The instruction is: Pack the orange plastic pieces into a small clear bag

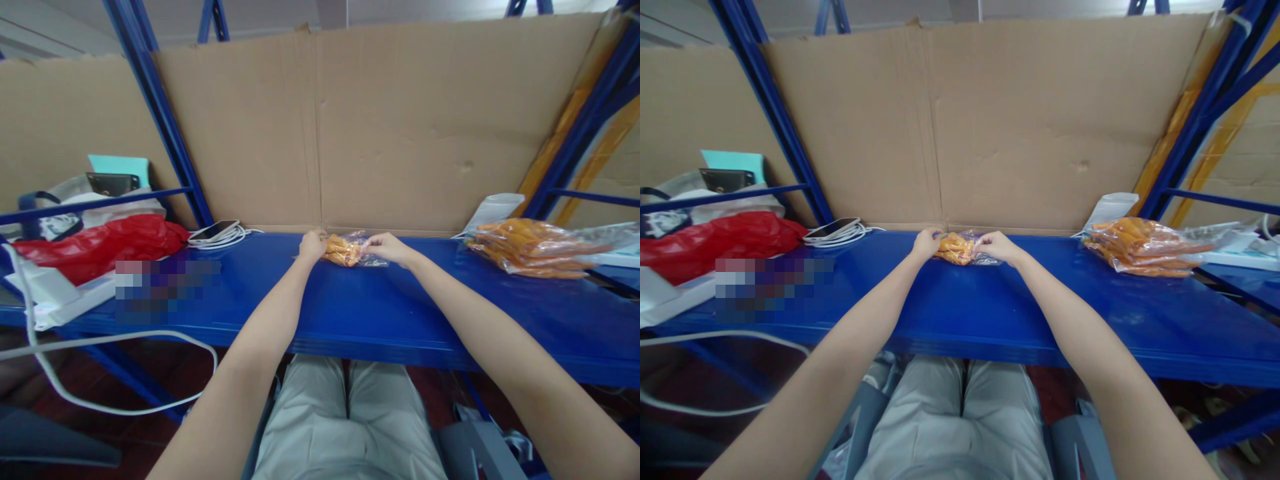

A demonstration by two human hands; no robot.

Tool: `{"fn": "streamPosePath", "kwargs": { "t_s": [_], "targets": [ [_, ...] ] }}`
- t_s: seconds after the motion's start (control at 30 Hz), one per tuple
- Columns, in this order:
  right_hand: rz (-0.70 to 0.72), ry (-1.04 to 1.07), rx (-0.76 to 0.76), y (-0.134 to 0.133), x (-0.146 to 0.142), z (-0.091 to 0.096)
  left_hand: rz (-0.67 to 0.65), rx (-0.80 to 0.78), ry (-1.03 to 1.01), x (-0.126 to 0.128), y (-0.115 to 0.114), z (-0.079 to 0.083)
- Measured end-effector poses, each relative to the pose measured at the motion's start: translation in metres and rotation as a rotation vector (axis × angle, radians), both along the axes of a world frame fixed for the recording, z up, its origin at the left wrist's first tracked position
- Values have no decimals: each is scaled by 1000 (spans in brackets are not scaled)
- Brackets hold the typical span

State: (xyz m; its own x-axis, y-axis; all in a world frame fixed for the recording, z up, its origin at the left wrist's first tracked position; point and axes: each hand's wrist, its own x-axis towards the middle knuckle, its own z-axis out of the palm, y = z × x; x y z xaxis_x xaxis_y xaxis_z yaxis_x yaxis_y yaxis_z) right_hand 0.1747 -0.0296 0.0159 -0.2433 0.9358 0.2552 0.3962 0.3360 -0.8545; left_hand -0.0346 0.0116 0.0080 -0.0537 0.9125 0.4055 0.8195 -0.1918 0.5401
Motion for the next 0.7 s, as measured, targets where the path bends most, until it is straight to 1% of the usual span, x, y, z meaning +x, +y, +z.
{"fn": "streamPosePath", "kwargs": {
  "t_s": [0.13, 0.27, 0.33, 0.4, 0.47, 0.53, 0.6, 0.7],
  "targets": [
    [-97, -74, 52, 5, 10, -1, -21, 31, -13, 1, -4, 2],
    [-285, -234, 132, 10, 22, -1, -60, -12, 59, 5, -11, 9],
    [-402, -358, 173, 12, 27, 0, -123, -57, 64, 8, -13, 11],
    [-510, -483, 210, 12, 30, 0, -229, -84, 11, 12, -13, 12],
    [-584, -577, 237, 10, 32, 0, -336, -108, -78, 15, -13, 12],
    [-625, -620, 237, 9, 31, 0, -381, -116, -156, 17, -11, 11],
    [-653, -619, 215, 8, 30, 0, -345, -84, -182, 17, -8, 9],
    [-670, -618, 131, 8, 29, -2, -222, 3, -117, 13, -3, 6]
  ]
}}
